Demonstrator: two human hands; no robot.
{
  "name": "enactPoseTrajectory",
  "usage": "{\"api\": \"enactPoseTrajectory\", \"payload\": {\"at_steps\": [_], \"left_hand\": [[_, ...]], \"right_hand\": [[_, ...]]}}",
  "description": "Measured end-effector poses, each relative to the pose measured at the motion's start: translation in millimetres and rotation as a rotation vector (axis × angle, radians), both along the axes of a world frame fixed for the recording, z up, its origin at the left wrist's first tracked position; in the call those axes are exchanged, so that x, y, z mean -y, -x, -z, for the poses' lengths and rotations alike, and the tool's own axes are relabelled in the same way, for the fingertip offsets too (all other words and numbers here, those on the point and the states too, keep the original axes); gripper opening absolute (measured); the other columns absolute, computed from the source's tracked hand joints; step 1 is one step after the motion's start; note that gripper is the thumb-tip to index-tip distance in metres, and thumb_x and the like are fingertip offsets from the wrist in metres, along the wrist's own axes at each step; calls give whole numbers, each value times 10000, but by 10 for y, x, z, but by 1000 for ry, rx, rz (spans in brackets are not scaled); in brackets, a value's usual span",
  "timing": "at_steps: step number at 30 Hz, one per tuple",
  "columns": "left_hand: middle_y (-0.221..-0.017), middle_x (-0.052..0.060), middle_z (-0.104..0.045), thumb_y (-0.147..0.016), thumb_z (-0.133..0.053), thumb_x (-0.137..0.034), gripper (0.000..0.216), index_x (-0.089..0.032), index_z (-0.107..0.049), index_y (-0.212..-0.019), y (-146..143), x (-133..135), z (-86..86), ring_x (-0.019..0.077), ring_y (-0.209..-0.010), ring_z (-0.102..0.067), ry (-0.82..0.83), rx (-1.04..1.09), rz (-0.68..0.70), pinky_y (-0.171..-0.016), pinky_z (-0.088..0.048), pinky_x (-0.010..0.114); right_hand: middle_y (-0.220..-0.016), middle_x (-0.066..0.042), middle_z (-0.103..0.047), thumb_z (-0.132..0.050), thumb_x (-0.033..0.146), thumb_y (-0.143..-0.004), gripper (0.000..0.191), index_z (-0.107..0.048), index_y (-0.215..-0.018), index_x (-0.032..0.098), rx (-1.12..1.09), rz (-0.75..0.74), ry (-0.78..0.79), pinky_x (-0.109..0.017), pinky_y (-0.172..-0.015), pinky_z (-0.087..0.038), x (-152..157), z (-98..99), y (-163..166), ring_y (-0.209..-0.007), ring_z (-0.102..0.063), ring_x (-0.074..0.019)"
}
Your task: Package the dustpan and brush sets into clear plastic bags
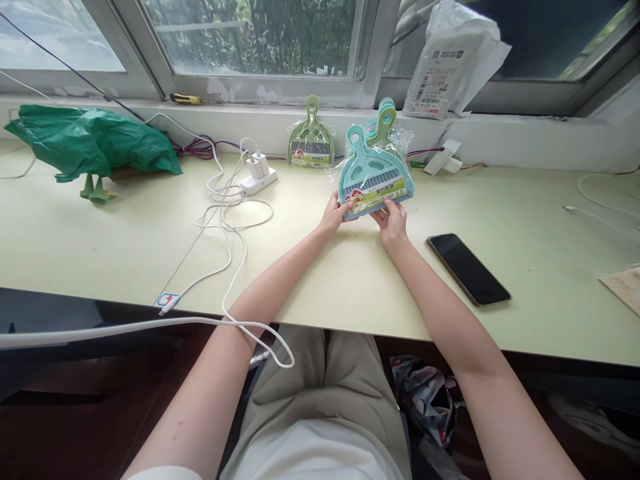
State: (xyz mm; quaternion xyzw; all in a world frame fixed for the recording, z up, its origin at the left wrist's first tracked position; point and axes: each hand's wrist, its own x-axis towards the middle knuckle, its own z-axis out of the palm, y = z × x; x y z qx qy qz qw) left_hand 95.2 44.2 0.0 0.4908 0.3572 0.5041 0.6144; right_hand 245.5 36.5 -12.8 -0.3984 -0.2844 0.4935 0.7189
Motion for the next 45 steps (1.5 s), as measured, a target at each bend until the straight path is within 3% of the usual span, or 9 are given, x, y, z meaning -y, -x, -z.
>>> {"api": "enactPoseTrajectory", "payload": {"at_steps": [7,16,27,36,41,45], "left_hand": [[-1340,87,-554,-834,-563,-193,428,-213,-411,-1234,1,11,-13,255,-1160,-602,15,-4,-6,-939,-548,455],[-1346,85,-554,-834,-574,-214,467,-230,-402,-1267,8,-33,19,252,-1156,-610,20,14,-4,-943,-545,451],[-1372,83,-541,-846,-565,-234,499,-234,-377,-1307,13,-6,3,235,-1145,-608,12,-16,6,-903,-566,386],[-1338,97,-556,-824,-575,-227,460,-221,-404,-1251,24,-5,8,237,-1108,-627,-7,-5,3,-893,-564,424],[-1247,48,-613,-793,-603,-248,525,-287,-395,-1274,61,-38,25,221,-1035,-670,2,1,14,-873,-569,409],[-1330,55,-580,-801,-593,-274,546,-312,-384,-1305,69,-2,-17,236,-1119,-634,-4,48,63,-859,-574,386]], "right_hand": [[-883,29,-708,-646,234,-763,146,-584,-895,221,18,-8,7,-303,-804,-623,-5,5,-7,-772,-714,-124],[-997,32,-711,-769,186,-614,333,-600,-899,230,138,-68,-52,-306,-903,-589,20,12,-11,-980,-690,-147],[-984,24,-699,-751,170,-632,319,-591,-902,226,139,-54,-47,-333,-942,-577,25,-2,9,-1011,-678,-155],[-973,22,-712,-762,155,-624,316,-600,-889,215,118,-37,-54,-339,-930,-585,6,31,18,-998,-684,-156],[-997,2,-717,-791,184,-629,318,-598,-880,213,119,-68,-71,-353,-953,-576,6,18,22,-1044,-679,-176],[-968,-5,-728,-829,200,-596,355,-616,-880,204,100,-101,-121,-359,-956,-575,3,-5,8,-1034,-687,-188]]}}
